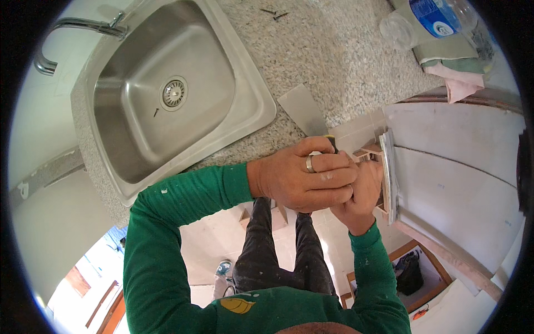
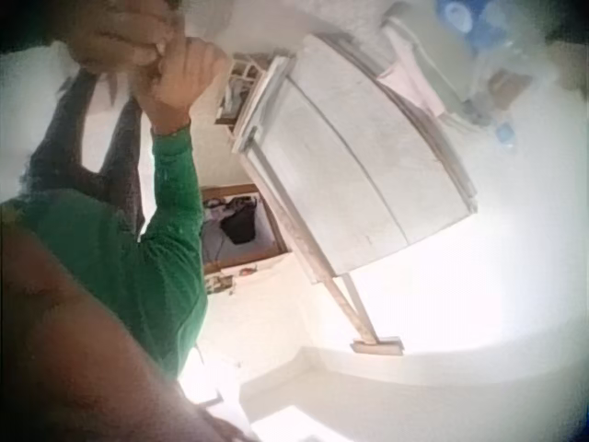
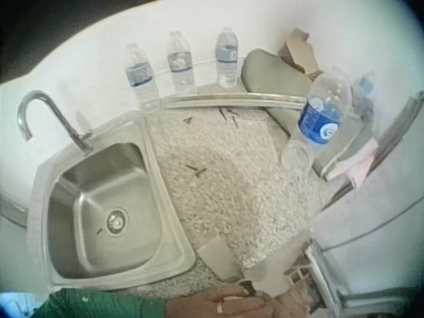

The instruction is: The person installs a metal trim piece around the sink using a utility knife to cut and fit the trim along the countertop edge. They adjust the trim and use the knife to trim excess material while seated under the counter.

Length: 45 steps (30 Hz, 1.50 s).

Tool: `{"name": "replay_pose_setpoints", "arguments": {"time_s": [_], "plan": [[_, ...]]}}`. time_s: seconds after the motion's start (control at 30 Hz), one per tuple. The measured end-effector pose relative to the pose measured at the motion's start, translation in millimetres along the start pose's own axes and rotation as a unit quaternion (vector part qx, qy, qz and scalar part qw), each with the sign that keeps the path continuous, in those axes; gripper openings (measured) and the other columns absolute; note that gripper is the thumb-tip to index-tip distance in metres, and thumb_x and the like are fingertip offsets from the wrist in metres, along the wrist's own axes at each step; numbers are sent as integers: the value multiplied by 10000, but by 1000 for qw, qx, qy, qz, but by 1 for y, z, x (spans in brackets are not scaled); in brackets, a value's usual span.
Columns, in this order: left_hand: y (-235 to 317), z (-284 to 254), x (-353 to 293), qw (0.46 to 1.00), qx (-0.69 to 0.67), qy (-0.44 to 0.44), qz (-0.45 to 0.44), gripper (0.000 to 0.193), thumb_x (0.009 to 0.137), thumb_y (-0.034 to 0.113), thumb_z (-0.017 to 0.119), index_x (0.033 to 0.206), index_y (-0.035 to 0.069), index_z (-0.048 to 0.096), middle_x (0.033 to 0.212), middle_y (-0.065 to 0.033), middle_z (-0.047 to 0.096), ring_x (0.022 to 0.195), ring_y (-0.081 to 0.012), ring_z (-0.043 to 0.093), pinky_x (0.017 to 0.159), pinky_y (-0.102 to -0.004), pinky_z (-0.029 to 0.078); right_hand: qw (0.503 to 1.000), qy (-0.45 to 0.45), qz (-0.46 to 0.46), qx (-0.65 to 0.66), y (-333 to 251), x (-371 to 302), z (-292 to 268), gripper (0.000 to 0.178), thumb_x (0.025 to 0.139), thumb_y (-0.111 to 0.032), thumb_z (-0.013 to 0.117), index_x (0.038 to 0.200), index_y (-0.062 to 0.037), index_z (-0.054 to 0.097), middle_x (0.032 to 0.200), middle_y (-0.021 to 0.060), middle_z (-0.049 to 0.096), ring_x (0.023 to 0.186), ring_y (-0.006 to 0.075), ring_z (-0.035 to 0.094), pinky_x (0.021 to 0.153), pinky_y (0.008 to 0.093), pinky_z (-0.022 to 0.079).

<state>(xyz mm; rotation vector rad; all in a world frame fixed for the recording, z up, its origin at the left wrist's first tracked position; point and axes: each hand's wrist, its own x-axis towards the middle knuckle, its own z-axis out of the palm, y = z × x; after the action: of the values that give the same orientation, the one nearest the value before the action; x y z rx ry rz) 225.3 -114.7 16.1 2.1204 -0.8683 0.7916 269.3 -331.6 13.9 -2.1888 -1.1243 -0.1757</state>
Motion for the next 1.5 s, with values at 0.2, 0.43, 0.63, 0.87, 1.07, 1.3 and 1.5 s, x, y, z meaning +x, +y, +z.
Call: {"name": "replay_pose_setpoints", "arguments": {"time_s": [0.2, 0.43, 0.63, 0.87, 1.07, 1.3, 1.5], "plan": [[2, -1, -2, 998, 1, -43, 35, 250, 881, 220, 775, 1116, 208, 689, 1242, -8, 695, 1151, -183, 686, 957, -432, 533, 999, -28, 28, 27, -15, -10, -24, 578, 681, -167, 839, 1217, 32, 750, 816, 82, 536, 744, 286, 531, 783, 444, 400], [5, 3, -2, 996, 14, -54, 63, 247, 871, 257, 777, 1091, 178, 695, 1216, -38, 694, 1099, -215, 691, 965, -436, 540, 997, -17, 42, 61, -32, -12, -23, 424, 643, -116, 851, 1030, 1, 724, 770, 84, 520, 716, 298, 538, 761, 434, 400], [-3, 1, 4, 995, -29, -82, -39, 399, 923, 444, 706, 1096, 86, 709, 1010, -73, 680, 885, -264, 670, 884, -416, 535, 997, -13, 48, 58, -50, -6, -20, 430, 643, -119, 859, 1030, -33, 690, 781, 73, 518, 705, 283, 532, 720, 445, 372], [-6, 7, -15, 991, -58, -113, -52, 565, 986, 603, 570, 1010, 58, 719, 757, -67, 607, 691, -283, 607, 681, -401, 495, 990, 35, 107, 90, -69, -22, -1, 497, 701, -141, 847, 1166, -41, 704, 836, 69, 549, 742, 277, 545, 735, 439, 381], [3, 4, -14, 984, -146, -12, -106, 646, 1028, 596, 476, 885, 10, 709, 717, -85, 592, 660, -312, 598, 645, -431, 495, 988, 43, 133, 70, -99, -4, -7, 450, 726, -137, 845, 1142, -33, 708, 867, 88, 583, 772, 289, 572, 756, 440, 404], [-15, 2, -17, 985, -115, -110, -69, 552, 970, 508, 519, 915, -6, 716, 747, -118, 613, 694, -359, 608, 689, -462, 509, 976, 74, 172, 110, -90, -23, 21, 453, 758, -126, 825, 1177, -38, 677, 908, 100, 590, 820, 296, 573, 773, 444, 399], [-20, 8, -8, 989, -80, -94, -79, 516, 968, 482, 523, 949, 2, 713, 745, -115, 614, 677, -356, 602, 682, -446, 505, 977, 54, 162, 124, -70, -12, 6, 444, 751, -112, 824, 1168, -56, 683, 891, 90, 567, 821, 298, 558, 784, 449, 391]]}}
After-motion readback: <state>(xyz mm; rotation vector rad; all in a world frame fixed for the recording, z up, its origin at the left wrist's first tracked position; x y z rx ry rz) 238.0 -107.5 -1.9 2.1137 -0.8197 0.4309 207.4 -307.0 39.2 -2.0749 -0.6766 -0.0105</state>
